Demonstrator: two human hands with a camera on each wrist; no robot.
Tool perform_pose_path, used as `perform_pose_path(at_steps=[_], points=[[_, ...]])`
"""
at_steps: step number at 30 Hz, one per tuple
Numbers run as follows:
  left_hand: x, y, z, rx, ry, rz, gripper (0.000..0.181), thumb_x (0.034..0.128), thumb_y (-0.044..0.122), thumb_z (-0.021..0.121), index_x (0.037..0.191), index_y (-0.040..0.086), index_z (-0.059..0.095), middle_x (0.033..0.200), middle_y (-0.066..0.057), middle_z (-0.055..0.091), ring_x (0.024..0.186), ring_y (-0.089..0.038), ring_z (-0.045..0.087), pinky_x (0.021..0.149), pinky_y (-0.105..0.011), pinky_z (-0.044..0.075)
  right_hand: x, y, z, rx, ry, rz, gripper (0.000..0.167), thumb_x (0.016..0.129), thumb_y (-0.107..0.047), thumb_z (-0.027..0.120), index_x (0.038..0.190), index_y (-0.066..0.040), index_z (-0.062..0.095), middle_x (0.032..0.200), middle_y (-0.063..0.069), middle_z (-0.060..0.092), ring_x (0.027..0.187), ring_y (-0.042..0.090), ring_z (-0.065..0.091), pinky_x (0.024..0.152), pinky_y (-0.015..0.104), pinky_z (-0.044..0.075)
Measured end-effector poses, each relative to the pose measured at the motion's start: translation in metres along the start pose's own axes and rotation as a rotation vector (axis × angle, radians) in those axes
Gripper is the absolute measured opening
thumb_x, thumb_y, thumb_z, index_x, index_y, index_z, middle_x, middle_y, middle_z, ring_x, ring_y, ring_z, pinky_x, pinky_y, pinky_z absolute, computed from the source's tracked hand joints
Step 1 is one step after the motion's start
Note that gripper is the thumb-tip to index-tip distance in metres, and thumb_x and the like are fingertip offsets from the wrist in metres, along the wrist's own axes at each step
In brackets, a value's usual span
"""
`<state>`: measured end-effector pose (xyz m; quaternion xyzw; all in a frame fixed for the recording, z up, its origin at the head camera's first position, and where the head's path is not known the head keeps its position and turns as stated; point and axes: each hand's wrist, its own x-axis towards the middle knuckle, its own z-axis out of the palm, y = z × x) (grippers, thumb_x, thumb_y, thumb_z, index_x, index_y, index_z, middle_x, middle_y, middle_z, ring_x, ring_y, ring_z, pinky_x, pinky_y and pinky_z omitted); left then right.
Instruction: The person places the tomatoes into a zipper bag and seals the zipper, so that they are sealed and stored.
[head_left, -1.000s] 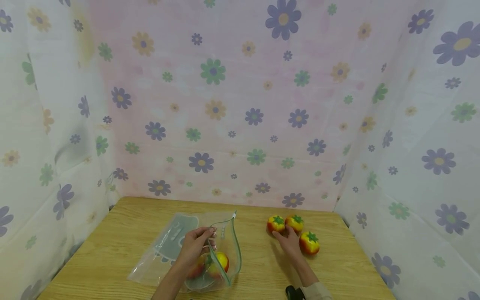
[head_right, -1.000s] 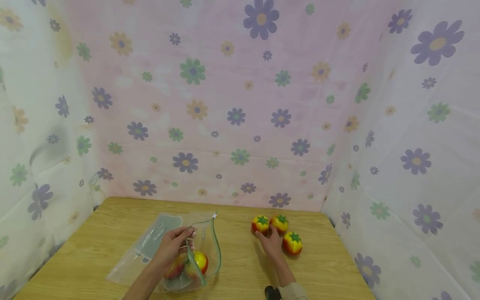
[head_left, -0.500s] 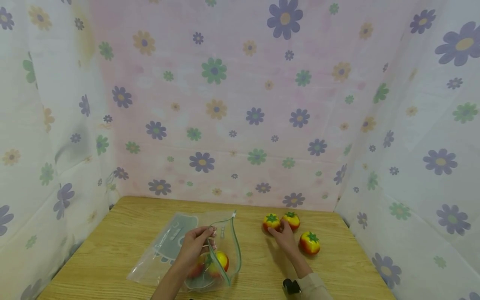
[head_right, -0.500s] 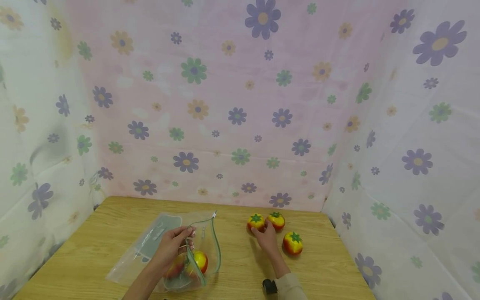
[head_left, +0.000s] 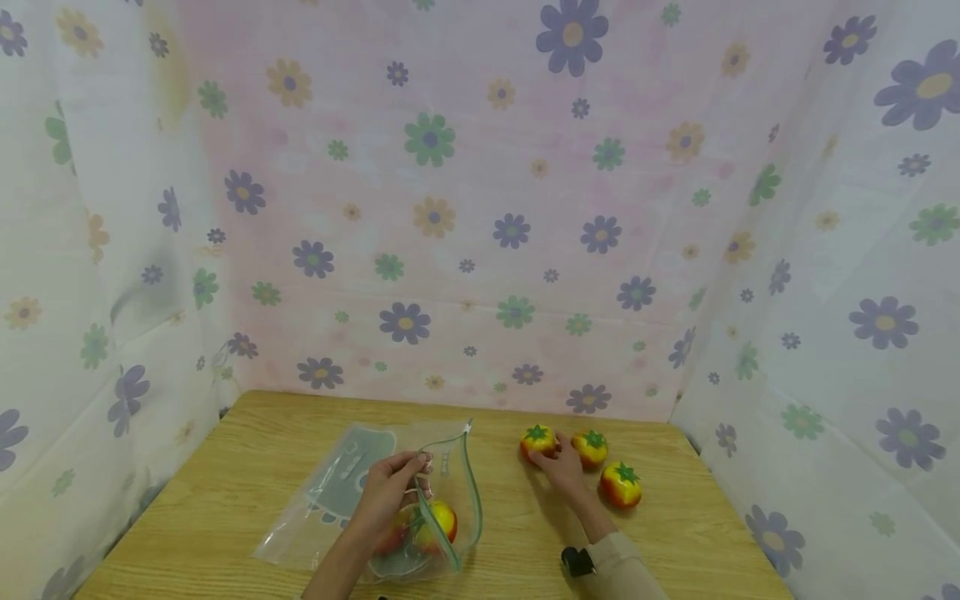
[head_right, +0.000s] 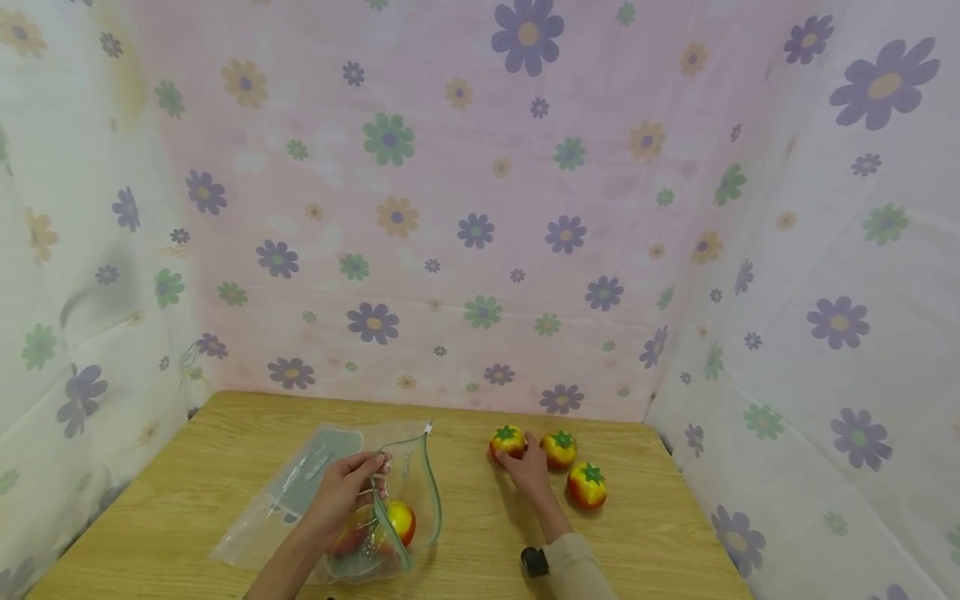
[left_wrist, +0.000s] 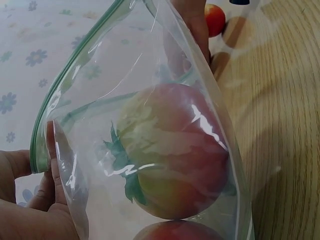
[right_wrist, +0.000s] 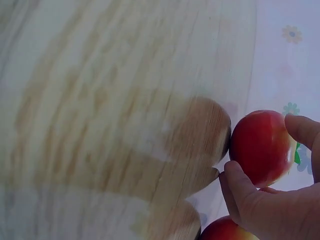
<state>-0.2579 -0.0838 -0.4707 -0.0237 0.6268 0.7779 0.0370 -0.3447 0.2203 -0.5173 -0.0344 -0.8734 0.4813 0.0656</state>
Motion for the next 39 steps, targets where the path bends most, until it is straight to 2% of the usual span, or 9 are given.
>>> perform_pose_path(at_steps=[9, 14, 23, 39], points=[[0.0, 0.002, 0.0, 0.006, -0.006, -0.001, 0.024, 0.1037, 0.017, 0.06, 0.111, -0.003, 0.07, 0.092, -0.007, 0.067, 0.068, -0.013, 0.064, 0.064, -0.024, 0.059, 0.004, 0.002, 0.004, 0.044, 0.017, -0.014, 0.078, 0.095, -0.017, 0.072, 0.151, 0.014, 0.028, 0.15, 0.039, 0.036, 0.137, 0.053, 0.04, 0.115, 0.062, 0.034], [0.0, 0.002, 0.002, -0.003, -0.002, 0.001, 0.025, 0.1035, 0.017, 0.06, 0.112, -0.004, 0.069, 0.09, -0.007, 0.067, 0.067, -0.013, 0.064, 0.063, -0.024, 0.058, 0.004, 0.003, 0.004, 0.076, 0.042, -0.034, 0.076, 0.094, -0.013, 0.073, 0.15, 0.016, 0.031, 0.148, 0.04, 0.038, 0.136, 0.052, 0.042, 0.115, 0.061, 0.036], [-0.001, 0.003, 0.002, -0.004, 0.008, -0.002, 0.024, 0.103, 0.018, 0.062, 0.111, -0.003, 0.07, 0.087, -0.003, 0.067, 0.067, -0.014, 0.063, 0.062, -0.025, 0.058, -0.001, 0.003, 0.004, 0.069, 0.06, -0.048, 0.074, 0.091, -0.012, 0.077, 0.147, 0.015, 0.037, 0.142, 0.037, 0.047, 0.128, 0.05, 0.051, 0.109, 0.059, 0.044], [-0.001, 0.001, 0.002, 0.009, 0.019, 0.0, 0.023, 0.1036, 0.017, 0.06, 0.11, -0.003, 0.07, 0.089, -0.006, 0.067, 0.067, -0.015, 0.064, 0.062, -0.025, 0.058, -0.006, 0.003, 0.002, 0.106, 0.058, -0.07, 0.073, 0.091, -0.011, 0.077, 0.147, 0.015, 0.039, 0.14, 0.035, 0.049, 0.127, 0.045, 0.052, 0.109, 0.056, 0.045]])
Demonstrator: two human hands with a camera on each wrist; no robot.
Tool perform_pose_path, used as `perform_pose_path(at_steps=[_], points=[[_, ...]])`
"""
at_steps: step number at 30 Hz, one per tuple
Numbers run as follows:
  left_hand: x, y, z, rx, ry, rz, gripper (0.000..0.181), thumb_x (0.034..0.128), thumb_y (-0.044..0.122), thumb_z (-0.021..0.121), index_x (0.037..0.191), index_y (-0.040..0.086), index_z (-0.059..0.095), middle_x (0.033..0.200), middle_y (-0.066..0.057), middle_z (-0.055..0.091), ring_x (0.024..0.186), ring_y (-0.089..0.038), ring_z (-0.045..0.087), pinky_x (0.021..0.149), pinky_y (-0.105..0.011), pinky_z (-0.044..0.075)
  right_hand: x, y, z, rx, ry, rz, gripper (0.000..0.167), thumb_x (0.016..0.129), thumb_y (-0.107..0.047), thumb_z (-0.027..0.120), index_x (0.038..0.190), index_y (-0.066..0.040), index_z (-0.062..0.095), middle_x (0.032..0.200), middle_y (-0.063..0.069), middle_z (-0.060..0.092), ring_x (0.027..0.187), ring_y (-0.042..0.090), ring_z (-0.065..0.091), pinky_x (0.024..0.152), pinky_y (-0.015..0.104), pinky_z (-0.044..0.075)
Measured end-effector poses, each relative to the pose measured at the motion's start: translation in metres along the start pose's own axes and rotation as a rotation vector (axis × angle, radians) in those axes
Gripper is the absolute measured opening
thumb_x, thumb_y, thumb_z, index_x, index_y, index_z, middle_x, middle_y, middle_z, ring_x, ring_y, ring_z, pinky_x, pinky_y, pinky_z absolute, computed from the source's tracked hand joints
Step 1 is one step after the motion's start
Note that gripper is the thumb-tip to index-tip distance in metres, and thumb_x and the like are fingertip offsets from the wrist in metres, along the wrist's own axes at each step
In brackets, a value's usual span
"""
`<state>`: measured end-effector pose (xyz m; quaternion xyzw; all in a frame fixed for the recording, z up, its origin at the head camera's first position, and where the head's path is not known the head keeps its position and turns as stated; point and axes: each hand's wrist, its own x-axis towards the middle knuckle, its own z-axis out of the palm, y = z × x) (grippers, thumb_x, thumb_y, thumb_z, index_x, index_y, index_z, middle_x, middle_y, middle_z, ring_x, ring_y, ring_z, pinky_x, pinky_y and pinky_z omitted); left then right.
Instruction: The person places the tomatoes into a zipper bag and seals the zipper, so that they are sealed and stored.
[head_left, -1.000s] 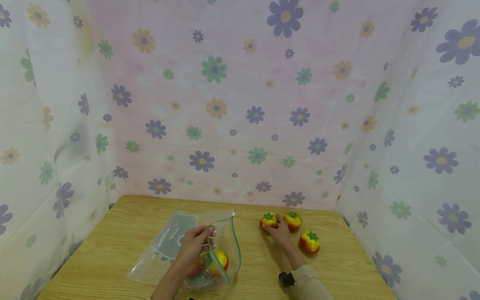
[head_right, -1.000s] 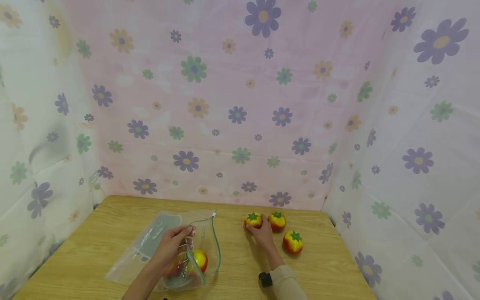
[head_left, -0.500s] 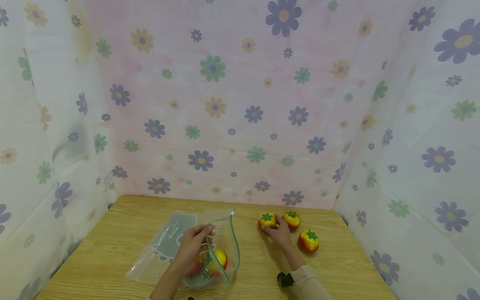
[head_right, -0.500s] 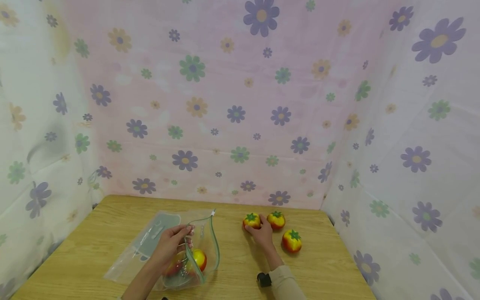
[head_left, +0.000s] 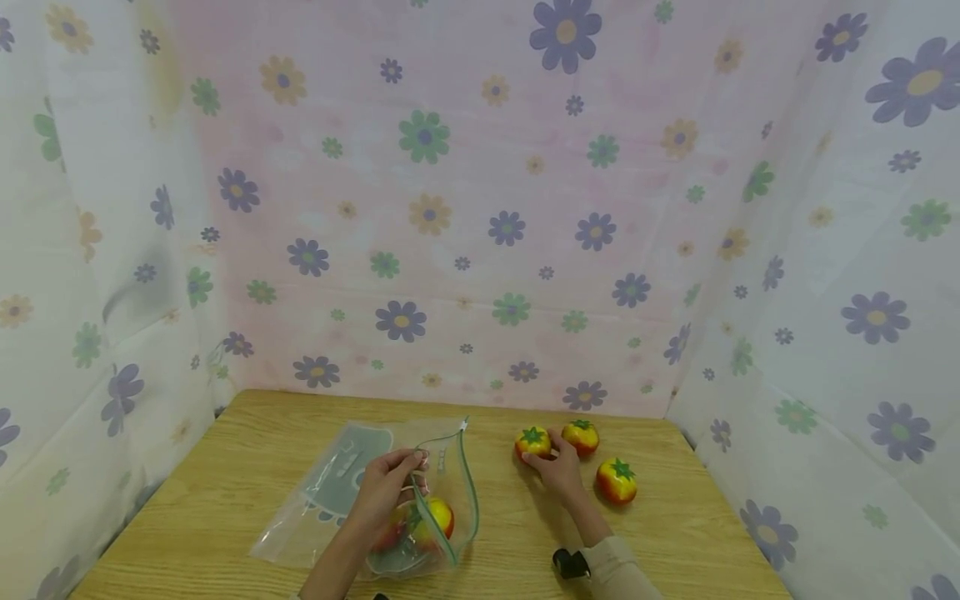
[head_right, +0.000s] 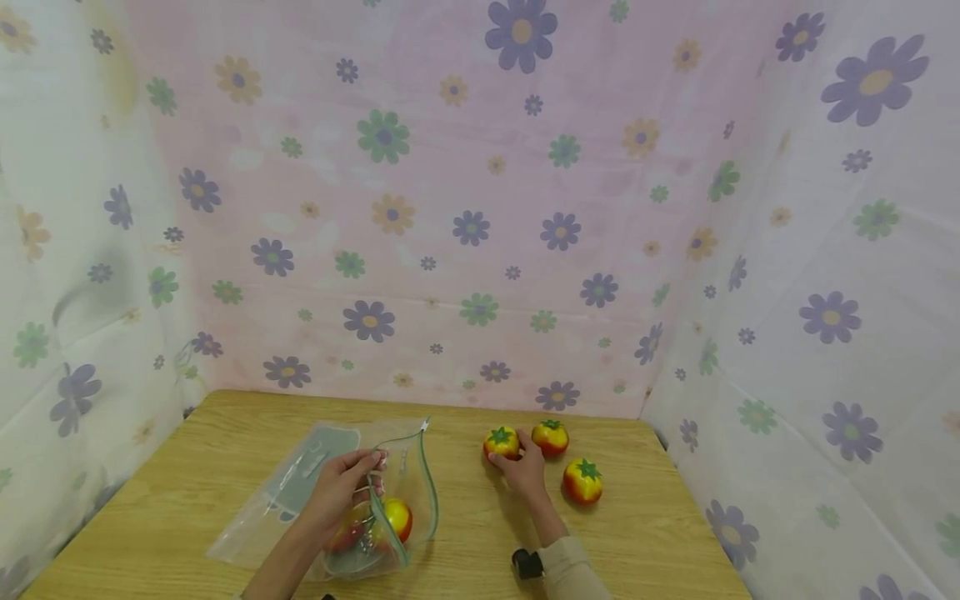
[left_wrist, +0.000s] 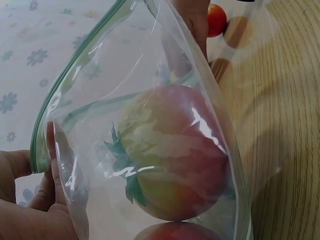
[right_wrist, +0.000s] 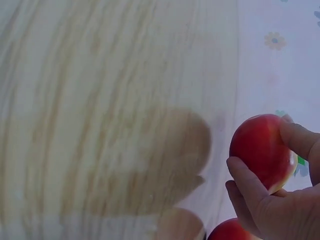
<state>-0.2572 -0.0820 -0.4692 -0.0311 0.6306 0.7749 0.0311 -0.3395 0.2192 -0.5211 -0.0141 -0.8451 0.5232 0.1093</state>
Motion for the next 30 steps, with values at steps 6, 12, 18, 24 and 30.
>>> perform_pose_path(at_steps=[6, 12, 18, 24, 30], points=[[-0.001, 0.0, 0.0, 0.008, -0.001, 0.004, 0.025, 0.1036, 0.018, 0.061, 0.111, -0.004, 0.07, 0.087, -0.006, 0.067, 0.068, -0.015, 0.064, 0.063, -0.024, 0.058, -0.005, -0.005, -0.002, -0.004, 0.026, 0.013, 0.073, 0.091, -0.013, 0.078, 0.149, 0.012, 0.04, 0.141, 0.034, 0.049, 0.128, 0.044, 0.052, 0.109, 0.056, 0.045], [0.0, -0.001, 0.0, 0.005, -0.01, 0.009, 0.024, 0.1035, 0.018, 0.061, 0.11, -0.003, 0.071, 0.089, -0.006, 0.068, 0.068, -0.015, 0.064, 0.063, -0.023, 0.058, -0.014, -0.009, -0.004, 0.05, 0.043, 0.007, 0.074, 0.084, -0.008, 0.083, 0.145, 0.011, 0.045, 0.138, 0.032, 0.052, 0.123, 0.043, 0.056, 0.106, 0.053, 0.049], [0.0, -0.002, 0.0, 0.002, -0.019, 0.004, 0.024, 0.103, 0.019, 0.062, 0.106, -0.003, 0.071, 0.089, -0.008, 0.068, 0.068, -0.014, 0.064, 0.063, -0.023, 0.059, -0.025, -0.013, -0.007, 0.159, 0.043, 0.05, 0.076, 0.083, -0.006, 0.084, 0.146, 0.011, 0.045, 0.139, 0.034, 0.051, 0.118, 0.042, 0.061, 0.097, 0.043, 0.057], [0.001, -0.004, 0.0, -0.005, -0.032, 0.017, 0.025, 0.1029, 0.02, 0.062, 0.106, -0.003, 0.071, 0.089, -0.008, 0.067, 0.067, -0.013, 0.064, 0.063, -0.023, 0.058, -0.04, -0.022, -0.011, 0.229, -0.014, 0.101, 0.078, 0.085, -0.014, 0.085, 0.148, 0.006, 0.044, 0.142, 0.031, 0.048, 0.119, 0.041, 0.061, 0.092, 0.038, 0.059], [0.002, -0.005, 0.0, -0.007, -0.014, 0.007, 0.022, 0.1029, 0.018, 0.062, 0.104, -0.002, 0.071, 0.089, -0.007, 0.068, 0.067, -0.014, 0.064, 0.063, -0.024, 0.058, -0.053, -0.028, -0.008, 0.291, -0.066, 0.088, 0.079, 0.083, -0.012, 0.085, 0.149, 0.004, 0.044, 0.141, 0.029, 0.049, 0.114, 0.034, 0.063, 0.087, 0.031, 0.06]])
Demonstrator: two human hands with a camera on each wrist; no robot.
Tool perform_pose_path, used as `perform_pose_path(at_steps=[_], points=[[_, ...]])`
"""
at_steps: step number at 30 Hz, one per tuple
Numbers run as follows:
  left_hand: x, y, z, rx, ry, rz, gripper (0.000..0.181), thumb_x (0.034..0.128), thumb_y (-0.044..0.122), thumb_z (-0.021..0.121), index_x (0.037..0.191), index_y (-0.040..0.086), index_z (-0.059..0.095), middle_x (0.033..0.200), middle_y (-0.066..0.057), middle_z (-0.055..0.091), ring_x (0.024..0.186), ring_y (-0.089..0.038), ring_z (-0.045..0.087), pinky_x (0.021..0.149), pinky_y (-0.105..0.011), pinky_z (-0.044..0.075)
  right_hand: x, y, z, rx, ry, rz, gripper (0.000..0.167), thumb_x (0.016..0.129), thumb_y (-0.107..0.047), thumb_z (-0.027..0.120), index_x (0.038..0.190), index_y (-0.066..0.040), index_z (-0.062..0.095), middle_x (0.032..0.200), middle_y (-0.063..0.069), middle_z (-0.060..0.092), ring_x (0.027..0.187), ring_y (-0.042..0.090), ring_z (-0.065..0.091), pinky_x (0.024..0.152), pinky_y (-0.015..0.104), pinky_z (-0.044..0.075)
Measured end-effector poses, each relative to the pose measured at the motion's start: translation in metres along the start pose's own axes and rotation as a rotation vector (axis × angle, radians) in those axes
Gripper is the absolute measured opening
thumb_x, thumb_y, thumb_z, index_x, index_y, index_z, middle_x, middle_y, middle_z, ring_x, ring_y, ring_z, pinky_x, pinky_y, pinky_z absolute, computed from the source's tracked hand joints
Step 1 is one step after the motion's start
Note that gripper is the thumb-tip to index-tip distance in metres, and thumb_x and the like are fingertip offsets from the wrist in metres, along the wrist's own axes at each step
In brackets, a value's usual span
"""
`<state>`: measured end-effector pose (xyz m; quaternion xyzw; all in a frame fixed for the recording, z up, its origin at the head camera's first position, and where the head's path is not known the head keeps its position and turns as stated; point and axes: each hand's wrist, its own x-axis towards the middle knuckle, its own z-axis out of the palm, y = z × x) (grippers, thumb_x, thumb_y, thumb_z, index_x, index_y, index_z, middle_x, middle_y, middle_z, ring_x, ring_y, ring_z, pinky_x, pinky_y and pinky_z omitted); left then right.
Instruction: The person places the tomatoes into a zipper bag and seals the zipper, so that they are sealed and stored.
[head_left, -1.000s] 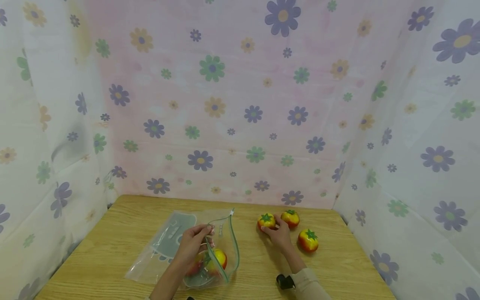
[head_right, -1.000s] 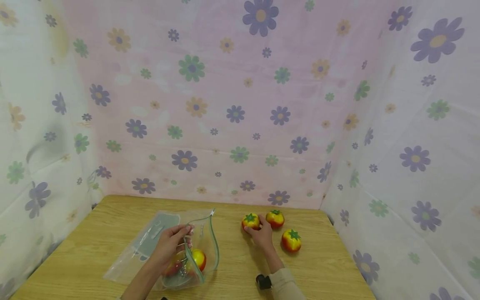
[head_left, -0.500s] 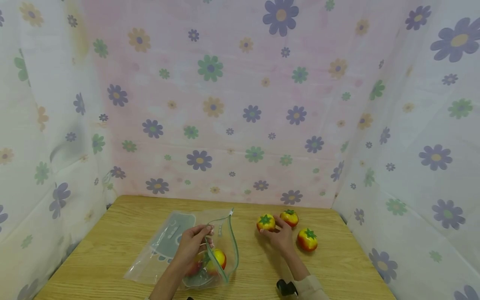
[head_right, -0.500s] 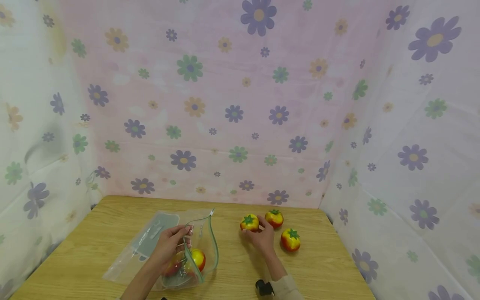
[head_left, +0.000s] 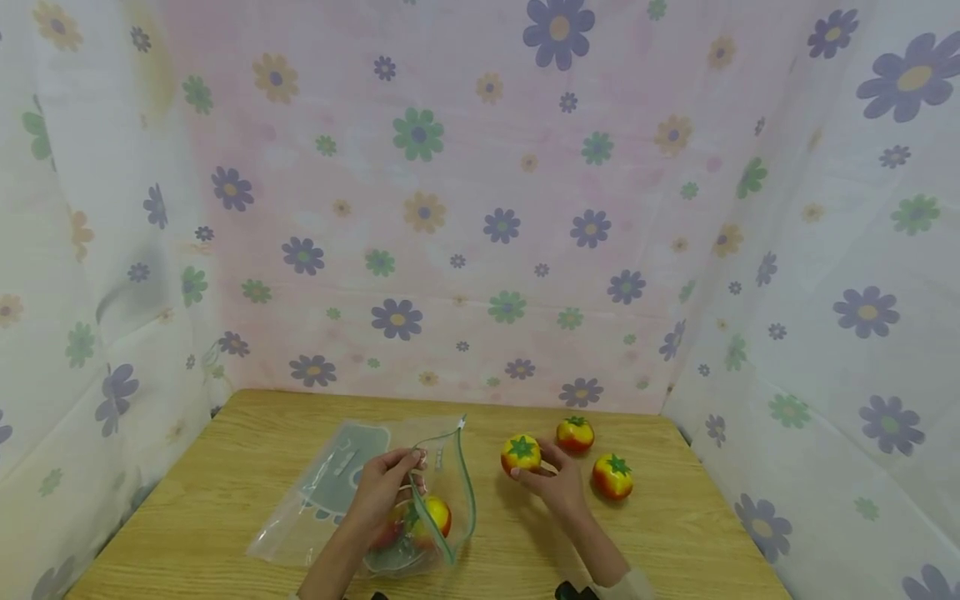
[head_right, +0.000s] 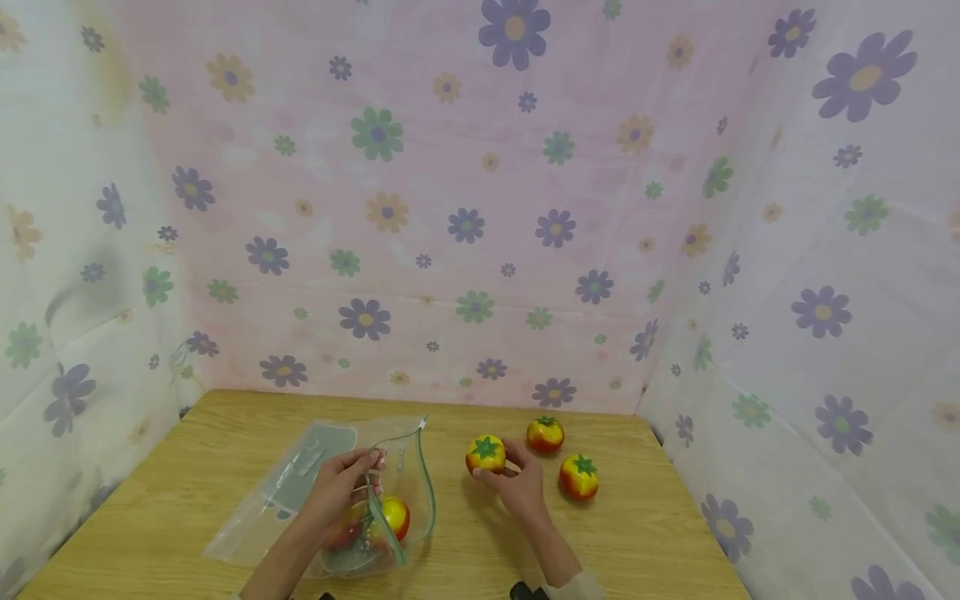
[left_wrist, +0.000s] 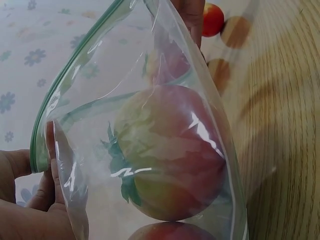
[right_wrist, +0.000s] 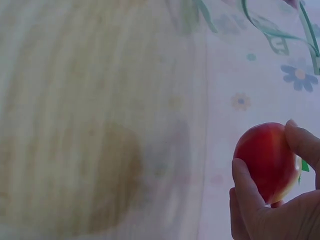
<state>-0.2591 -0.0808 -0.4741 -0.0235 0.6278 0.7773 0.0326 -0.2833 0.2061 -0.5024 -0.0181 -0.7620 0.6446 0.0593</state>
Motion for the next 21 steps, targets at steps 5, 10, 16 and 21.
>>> perform_pose_path(at_steps=[5, 10, 16, 21], points=[[-0.001, 0.0, 0.0, -0.005, 0.003, -0.006, 0.023, 0.1031, 0.017, 0.061, 0.108, -0.004, 0.07, 0.091, -0.009, 0.067, 0.069, -0.015, 0.063, 0.065, -0.025, 0.058, -0.006, 0.004, 0.003, 0.049, -0.02, 0.024, 0.081, 0.083, -0.011, 0.085, 0.15, 0.003, 0.042, 0.142, 0.029, 0.047, 0.115, 0.032, 0.063, 0.087, 0.03, 0.06], [-0.001, 0.0, 0.0, -0.005, 0.001, -0.004, 0.025, 0.1034, 0.017, 0.061, 0.111, -0.005, 0.069, 0.094, -0.011, 0.067, 0.07, -0.015, 0.064, 0.066, -0.025, 0.059, -0.014, 0.001, 0.007, 0.074, -0.007, 0.058, 0.08, 0.081, -0.016, 0.088, 0.148, -0.001, 0.046, 0.142, 0.025, 0.049, 0.115, 0.03, 0.064, 0.09, 0.033, 0.059], [-0.001, 0.0, 0.0, -0.015, -0.01, 0.003, 0.031, 0.1034, 0.018, 0.061, 0.117, -0.01, 0.066, 0.092, -0.009, 0.067, 0.069, -0.014, 0.063, 0.065, -0.024, 0.058, -0.025, -0.004, 0.013, 0.104, -0.025, 0.039, 0.071, 0.084, -0.019, 0.086, 0.144, -0.003, 0.051, 0.136, 0.021, 0.054, 0.108, 0.025, 0.067, 0.087, 0.029, 0.06], [-0.002, -0.001, -0.001, -0.02, 0.012, 0.012, 0.032, 0.1034, 0.017, 0.061, 0.119, -0.011, 0.065, 0.091, -0.008, 0.068, 0.068, -0.014, 0.064, 0.064, -0.024, 0.058, -0.032, -0.008, 0.018, 0.22, -0.088, 0.009, 0.062, 0.087, -0.01, 0.081, 0.142, -0.002, 0.053, 0.13, 0.018, 0.057, 0.105, 0.022, 0.067, 0.087, 0.029, 0.06]])
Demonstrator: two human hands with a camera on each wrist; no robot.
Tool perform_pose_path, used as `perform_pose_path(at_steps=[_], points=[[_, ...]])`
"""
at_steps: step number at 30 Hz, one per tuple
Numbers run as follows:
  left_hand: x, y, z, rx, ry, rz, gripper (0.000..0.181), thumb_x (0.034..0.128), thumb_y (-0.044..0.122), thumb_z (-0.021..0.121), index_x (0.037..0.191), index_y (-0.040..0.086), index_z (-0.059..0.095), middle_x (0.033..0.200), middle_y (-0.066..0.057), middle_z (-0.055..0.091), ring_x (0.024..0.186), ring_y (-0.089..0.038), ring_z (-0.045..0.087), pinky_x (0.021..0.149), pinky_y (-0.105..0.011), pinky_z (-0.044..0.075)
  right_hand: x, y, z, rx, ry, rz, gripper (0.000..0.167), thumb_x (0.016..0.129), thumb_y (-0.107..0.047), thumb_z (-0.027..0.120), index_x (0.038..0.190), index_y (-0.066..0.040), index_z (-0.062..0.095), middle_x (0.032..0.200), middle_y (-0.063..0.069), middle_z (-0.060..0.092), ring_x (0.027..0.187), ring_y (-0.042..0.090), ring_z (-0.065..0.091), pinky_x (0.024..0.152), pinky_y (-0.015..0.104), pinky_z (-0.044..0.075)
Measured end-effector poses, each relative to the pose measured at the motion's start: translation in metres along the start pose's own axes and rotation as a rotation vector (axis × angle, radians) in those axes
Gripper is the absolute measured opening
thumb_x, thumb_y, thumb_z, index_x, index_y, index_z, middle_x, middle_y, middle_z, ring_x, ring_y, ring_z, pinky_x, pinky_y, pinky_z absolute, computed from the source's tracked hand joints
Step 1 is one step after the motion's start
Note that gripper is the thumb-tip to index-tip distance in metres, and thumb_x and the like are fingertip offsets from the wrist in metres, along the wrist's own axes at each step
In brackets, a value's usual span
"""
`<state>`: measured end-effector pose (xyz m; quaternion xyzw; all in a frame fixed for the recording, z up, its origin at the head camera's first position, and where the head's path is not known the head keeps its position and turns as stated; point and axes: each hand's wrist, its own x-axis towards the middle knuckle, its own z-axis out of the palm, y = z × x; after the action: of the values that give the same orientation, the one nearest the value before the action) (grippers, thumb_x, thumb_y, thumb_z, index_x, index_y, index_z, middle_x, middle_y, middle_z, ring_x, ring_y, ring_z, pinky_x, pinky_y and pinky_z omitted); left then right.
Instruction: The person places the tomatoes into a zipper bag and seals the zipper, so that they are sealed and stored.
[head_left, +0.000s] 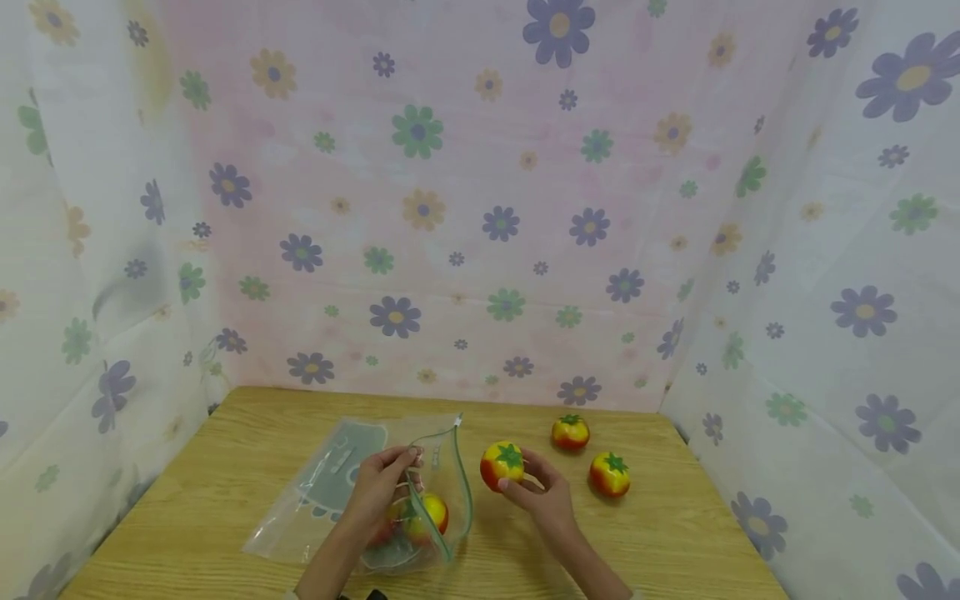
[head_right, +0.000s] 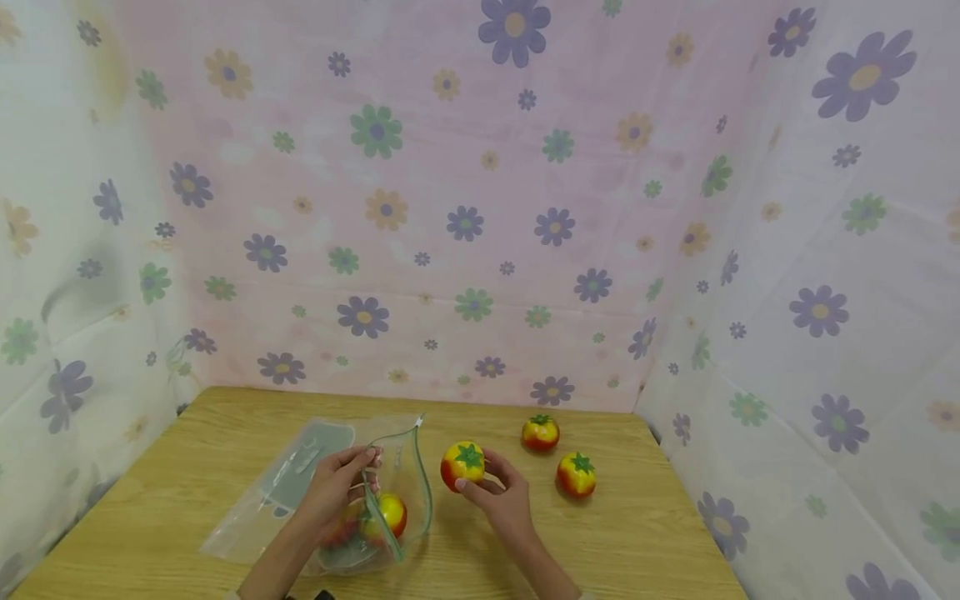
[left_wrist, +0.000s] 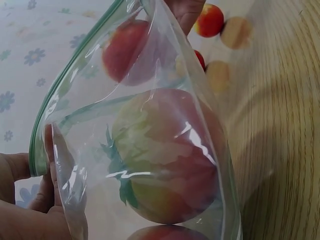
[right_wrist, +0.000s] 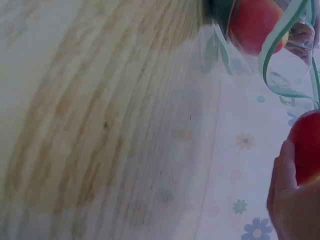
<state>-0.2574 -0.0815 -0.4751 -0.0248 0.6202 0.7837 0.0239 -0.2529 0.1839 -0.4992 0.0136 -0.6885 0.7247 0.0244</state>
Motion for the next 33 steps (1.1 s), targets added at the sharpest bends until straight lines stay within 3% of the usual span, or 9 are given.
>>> perform_pose_path(at_steps=[7, 15, 26, 33], points=[[-0.001, 0.0, 0.001, 0.003, 0.032, 0.004, 0.029, 0.1034, 0.015, 0.06, 0.118, -0.01, 0.066, 0.089, -0.008, 0.069, 0.067, -0.015, 0.064, 0.063, -0.024, 0.058, -0.008, -0.002, 0.006, 0.093, -0.104, -0.094, 0.06, 0.091, -0.003, 0.073, 0.145, 0.006, 0.046, 0.135, 0.011, 0.057, 0.112, 0.015, 0.067, 0.093, 0.027, 0.057], [-0.002, 0.0, 0.003, 0.016, 0.045, -0.004, 0.027, 0.1035, 0.014, 0.06, 0.117, -0.009, 0.067, 0.089, -0.008, 0.068, 0.068, -0.017, 0.063, 0.063, -0.024, 0.058, -0.017, 0.001, 0.012, 0.093, -0.311, -0.231, 0.062, 0.092, 0.003, 0.068, 0.146, 0.012, 0.04, 0.137, 0.005, 0.054, 0.118, 0.014, 0.063, 0.096, 0.028, 0.056], [-0.002, 0.002, 0.002, 0.026, 0.015, 0.007, 0.031, 0.1033, 0.019, 0.061, 0.116, -0.009, 0.067, 0.09, -0.009, 0.067, 0.067, -0.016, 0.064, 0.065, -0.025, 0.06, -0.024, 0.0, 0.022, 0.12, -0.574, -0.213, 0.059, 0.094, 0.0, 0.065, 0.144, 0.017, 0.039, 0.139, -0.001, 0.057, 0.119, 0.014, 0.06, 0.096, 0.027, 0.056], [-0.004, 0.002, 0.001, 0.016, 0.006, -0.005, 0.027, 0.103, 0.019, 0.062, 0.111, -0.006, 0.069, 0.091, -0.009, 0.067, 0.066, -0.015, 0.063, 0.066, -0.026, 0.06, -0.025, 0.0, 0.029, 0.077, -0.622, -0.151, 0.056, 0.097, -0.004, 0.064, 0.145, 0.012, 0.042, 0.145, 0.013, 0.052, 0.119, 0.017, 0.059, 0.098, 0.028, 0.055]])
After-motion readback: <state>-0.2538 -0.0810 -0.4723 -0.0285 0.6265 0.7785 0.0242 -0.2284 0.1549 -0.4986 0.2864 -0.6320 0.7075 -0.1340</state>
